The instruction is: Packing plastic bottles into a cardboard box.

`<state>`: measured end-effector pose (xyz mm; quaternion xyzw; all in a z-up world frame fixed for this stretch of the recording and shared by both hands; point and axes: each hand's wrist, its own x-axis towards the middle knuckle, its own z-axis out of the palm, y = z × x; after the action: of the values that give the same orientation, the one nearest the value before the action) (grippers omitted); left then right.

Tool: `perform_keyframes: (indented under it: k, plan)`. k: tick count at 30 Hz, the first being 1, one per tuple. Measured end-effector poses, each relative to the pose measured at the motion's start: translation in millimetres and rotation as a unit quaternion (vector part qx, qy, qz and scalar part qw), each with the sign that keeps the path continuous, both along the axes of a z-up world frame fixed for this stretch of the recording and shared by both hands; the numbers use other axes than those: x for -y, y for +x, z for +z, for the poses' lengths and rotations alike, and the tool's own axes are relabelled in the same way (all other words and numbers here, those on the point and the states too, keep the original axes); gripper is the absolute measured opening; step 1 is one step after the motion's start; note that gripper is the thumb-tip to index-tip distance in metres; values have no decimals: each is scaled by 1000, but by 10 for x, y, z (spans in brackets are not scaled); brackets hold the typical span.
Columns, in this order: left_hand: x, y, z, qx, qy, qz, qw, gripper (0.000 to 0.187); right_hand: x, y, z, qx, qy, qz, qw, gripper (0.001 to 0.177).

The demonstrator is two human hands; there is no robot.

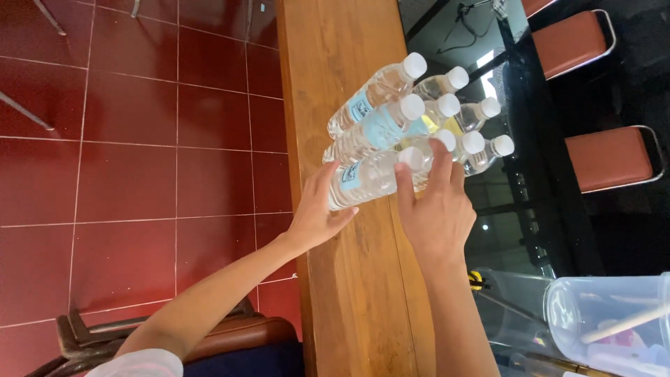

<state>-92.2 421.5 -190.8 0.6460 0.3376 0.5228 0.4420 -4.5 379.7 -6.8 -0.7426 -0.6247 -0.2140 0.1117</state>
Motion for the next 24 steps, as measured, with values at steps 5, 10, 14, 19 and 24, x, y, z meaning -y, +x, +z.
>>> perform_keyframes:
  k: [5,10,14,19,24]
  plan:
    - [-48,86,-73,-13,1,9,1000,78,-133,156,-122,-59,-46,-12,997,42]
    - [-67,201,-289,-47,41,68,996,93,-99,295,-397,-104,-18,13,994,33]
    - [-26,216,-304,-22,89,96,991,79,-10,176,-625,23,110,-63,992,20]
    - [15,271,-471,-29,58,7,998,82,329,186,-799,9,181,-88,980,27]
    - [100,136,-320,-73,111,-92,987,68,854,164,-892,-120,217,-62,967,28]
